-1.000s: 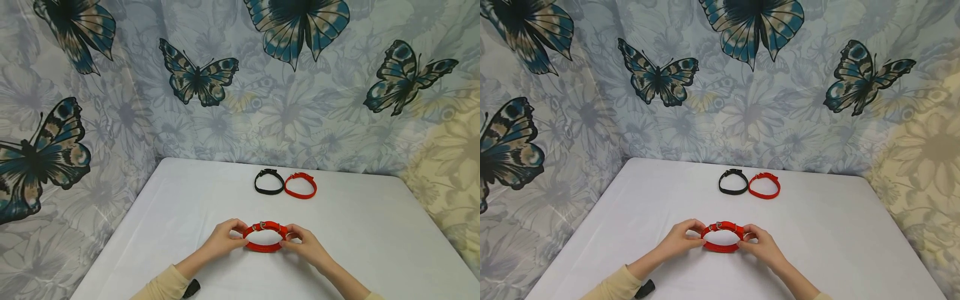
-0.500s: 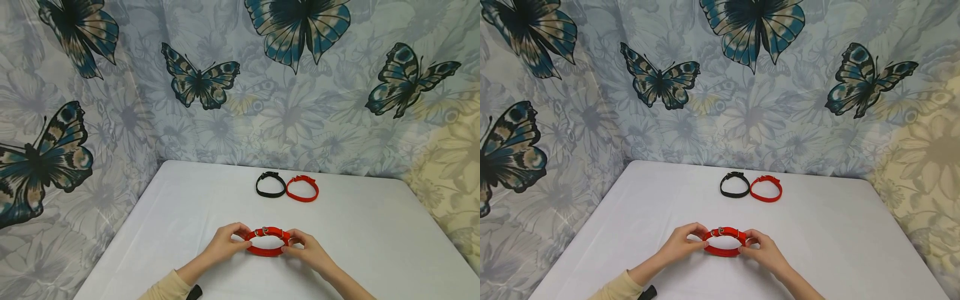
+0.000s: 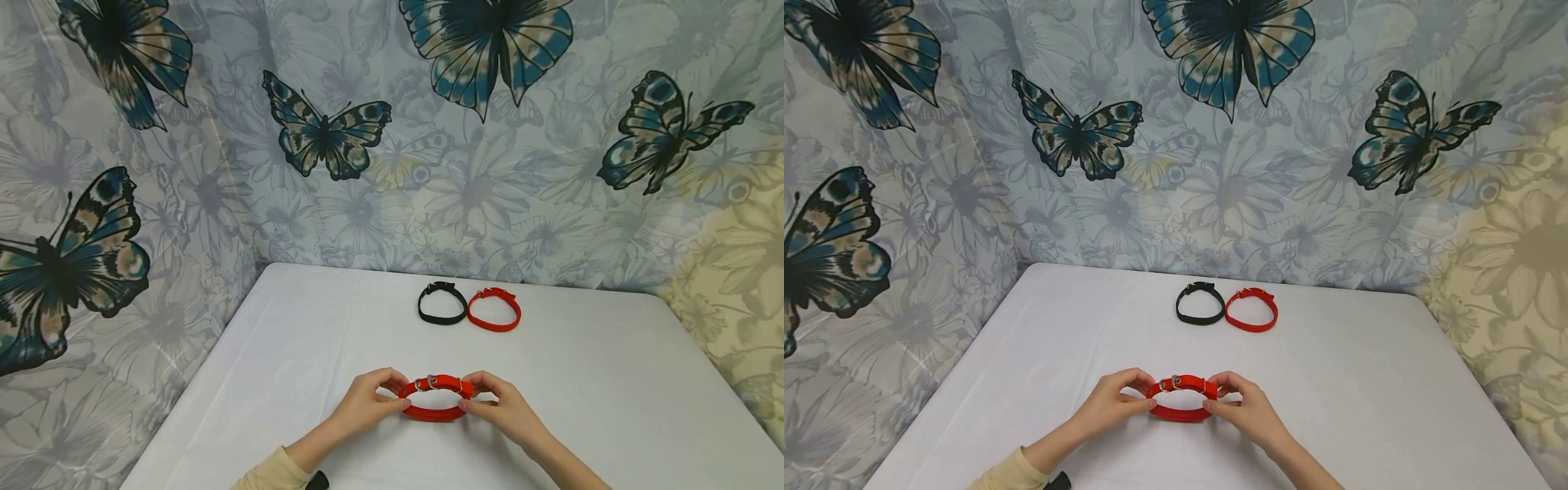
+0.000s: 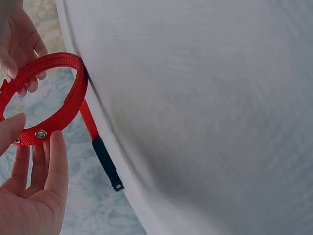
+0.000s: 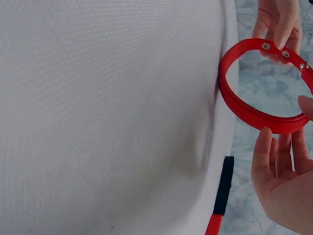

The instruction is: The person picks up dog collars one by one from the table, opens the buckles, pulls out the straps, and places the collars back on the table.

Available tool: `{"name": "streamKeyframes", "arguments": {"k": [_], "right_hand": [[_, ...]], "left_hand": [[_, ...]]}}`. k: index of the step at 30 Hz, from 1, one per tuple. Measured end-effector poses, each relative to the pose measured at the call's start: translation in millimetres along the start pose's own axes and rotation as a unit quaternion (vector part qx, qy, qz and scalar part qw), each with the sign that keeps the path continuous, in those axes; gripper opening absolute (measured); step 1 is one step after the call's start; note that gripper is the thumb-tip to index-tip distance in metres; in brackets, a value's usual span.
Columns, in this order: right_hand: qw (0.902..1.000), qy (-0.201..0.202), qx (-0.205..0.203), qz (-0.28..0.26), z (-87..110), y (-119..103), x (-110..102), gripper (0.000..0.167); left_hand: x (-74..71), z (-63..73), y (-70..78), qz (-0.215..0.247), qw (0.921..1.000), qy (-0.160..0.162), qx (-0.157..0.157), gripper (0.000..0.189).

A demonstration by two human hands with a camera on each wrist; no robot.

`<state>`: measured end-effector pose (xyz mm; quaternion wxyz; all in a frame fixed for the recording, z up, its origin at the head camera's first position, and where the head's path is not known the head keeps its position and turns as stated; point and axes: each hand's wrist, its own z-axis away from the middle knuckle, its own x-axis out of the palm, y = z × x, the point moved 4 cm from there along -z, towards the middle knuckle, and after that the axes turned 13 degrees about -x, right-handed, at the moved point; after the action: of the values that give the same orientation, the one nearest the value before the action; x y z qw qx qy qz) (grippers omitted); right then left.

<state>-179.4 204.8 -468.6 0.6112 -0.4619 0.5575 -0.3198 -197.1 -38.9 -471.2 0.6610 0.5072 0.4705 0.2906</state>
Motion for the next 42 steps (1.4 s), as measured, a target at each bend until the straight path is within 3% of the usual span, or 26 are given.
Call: {"name": "streamKeyframes", "arguments": {"k": [10,15,31,42], "right_hand": [[1.0,-0.007,-0.001,-0.002,0.6,-2.6,0.2,0.031],[0.9999,-0.009,-0.006,-0.001,0.6,-3.8,0.3,0.031],[0.9992,-0.015,-0.036,-0.003,-1.9,-12.8,3.7,0.032],[0.9992,-0.025,-0.027,-0.017,-1.3,-16.2,5.2,0.029]], "left_hand": [[-2.8,0.6,8.9,-0.047,0.9982,0.013,0.034,0.022],[-2.2,0.9,12.6,-0.047,0.9977,0.015,0.046,0.019],[0.2,1.9,13.3,-0.036,0.9977,0.014,0.055,0.018],[1.5,1.1,13.0,-0.052,0.9975,0.013,0.046,0.02]]}}
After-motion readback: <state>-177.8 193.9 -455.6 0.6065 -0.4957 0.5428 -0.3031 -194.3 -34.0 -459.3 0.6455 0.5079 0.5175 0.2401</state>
